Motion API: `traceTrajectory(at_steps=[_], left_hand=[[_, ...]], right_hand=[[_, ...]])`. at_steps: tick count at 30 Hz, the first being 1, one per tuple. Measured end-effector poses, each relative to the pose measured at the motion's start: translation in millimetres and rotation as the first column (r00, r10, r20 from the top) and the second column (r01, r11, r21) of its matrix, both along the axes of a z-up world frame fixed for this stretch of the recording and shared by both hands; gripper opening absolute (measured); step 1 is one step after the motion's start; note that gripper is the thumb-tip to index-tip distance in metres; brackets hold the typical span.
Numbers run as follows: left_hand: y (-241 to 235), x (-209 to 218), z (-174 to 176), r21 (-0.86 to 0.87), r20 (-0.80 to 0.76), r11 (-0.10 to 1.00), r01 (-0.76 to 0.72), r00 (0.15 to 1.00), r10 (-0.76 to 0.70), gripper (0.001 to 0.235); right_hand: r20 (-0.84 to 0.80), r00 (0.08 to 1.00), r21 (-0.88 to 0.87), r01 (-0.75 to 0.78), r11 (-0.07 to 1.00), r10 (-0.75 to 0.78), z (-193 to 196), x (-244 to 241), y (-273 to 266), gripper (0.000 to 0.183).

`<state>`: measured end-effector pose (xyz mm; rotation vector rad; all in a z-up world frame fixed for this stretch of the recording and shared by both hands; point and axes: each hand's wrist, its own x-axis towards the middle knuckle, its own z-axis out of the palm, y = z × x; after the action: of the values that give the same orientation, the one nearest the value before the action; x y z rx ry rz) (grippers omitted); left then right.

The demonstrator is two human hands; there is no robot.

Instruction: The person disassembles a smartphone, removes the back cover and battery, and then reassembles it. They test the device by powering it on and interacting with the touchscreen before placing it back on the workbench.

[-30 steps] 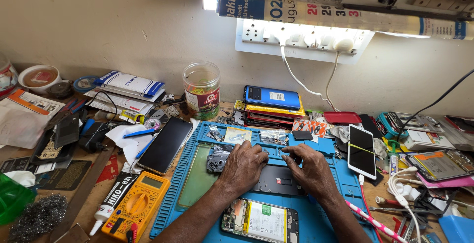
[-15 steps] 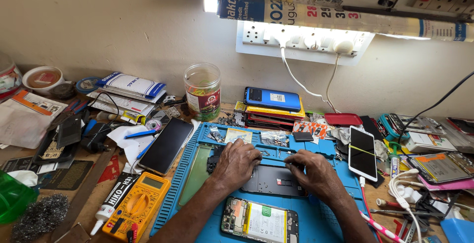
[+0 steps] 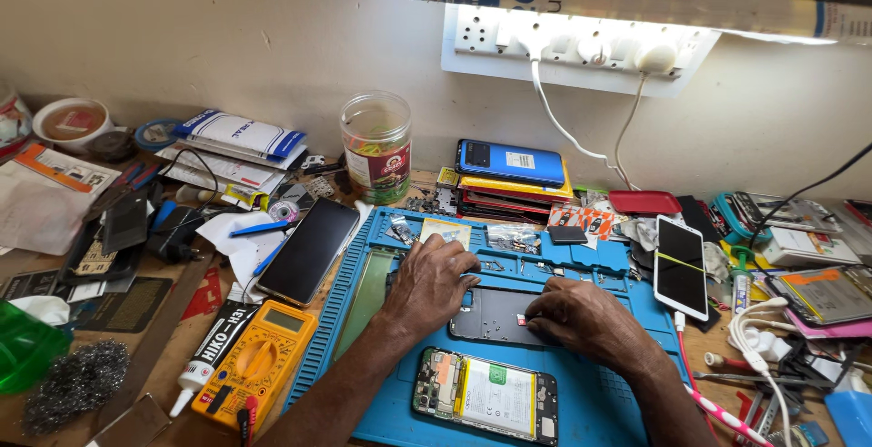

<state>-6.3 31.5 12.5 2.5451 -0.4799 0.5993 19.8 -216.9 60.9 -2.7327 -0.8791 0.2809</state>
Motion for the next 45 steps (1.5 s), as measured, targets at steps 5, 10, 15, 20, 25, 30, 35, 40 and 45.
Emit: traceTrajectory(at_steps=[5, 10, 15, 20, 25, 30, 35, 40, 45], left_hand=[[0.0, -0.9, 6.9, -0.030, -0.012, 0.999, -0.010, 1.000, 0.010, 0.017], [0.3, -3.2, 12.8, -0.021, -0.007, 1.000, -0.012, 1.000, 0.011, 0.017], [-3.4, -3.4, 14.0, -0.004, -0.102, 0.999, -0.033, 0.994, 0.032, 0.020], [-5.0, -1.3, 13.2, 0.063, -0.230, 0.996, -0.069, 0.970, 0.082, 0.022], [-3.9, -0.3, 10.2, 0.082, -0.249, 0.994, -0.074, 0.964, 0.092, 0.019], [-3.4, 1.5, 6.6, 0.081, -0.224, 0.995, -0.050, 0.972, 0.067, 0.017], [-3.4, 5.4, -0.4, 0.057, -0.250, 0.997, -0.053, 0.966, 0.066, 0.018], [1.2, 6.0, 1.6, 0.072, -0.190, 0.996, -0.061, 0.979, 0.074, 0.014], [-0.5, 6.1, 4.2, 0.075, -0.230, 0.992, -0.098, 0.967, 0.113, 0.015]], right_hand=[[0.021, 0.999, 0.065, -0.049, 0.997, 0.048, -3.4, 1.4, -2.8, 0.020], [0.052, 0.996, 0.158, -0.086, 0.984, 0.078, -7.9, 2.9, -10.1, 0.016], [-0.047, 0.998, 0.233, -0.033, 0.972, 0.045, -7.3, 4.6, -8.3, 0.017], [-0.247, 0.967, 0.301, 0.137, 0.944, -0.062, -9.3, 9.7, -11.5, 0.015], [-0.431, 0.895, 0.361, 0.285, 0.888, -0.111, -18.0, 26.7, -30.1, 0.015], [-0.462, 0.877, 0.384, 0.330, 0.862, -0.131, -19.8, 32.4, -35.0, 0.018], [-0.528, 0.837, 0.333, 0.360, 0.871, -0.144, -29.0, 25.2, -23.9, 0.019], [-0.319, 0.935, 0.387, 0.276, 0.880, -0.153, -21.0, 36.5, -51.4, 0.020], [-0.251, 0.900, 0.227, 0.412, 0.882, -0.356, -15.3, 41.4, -75.5, 0.022]])
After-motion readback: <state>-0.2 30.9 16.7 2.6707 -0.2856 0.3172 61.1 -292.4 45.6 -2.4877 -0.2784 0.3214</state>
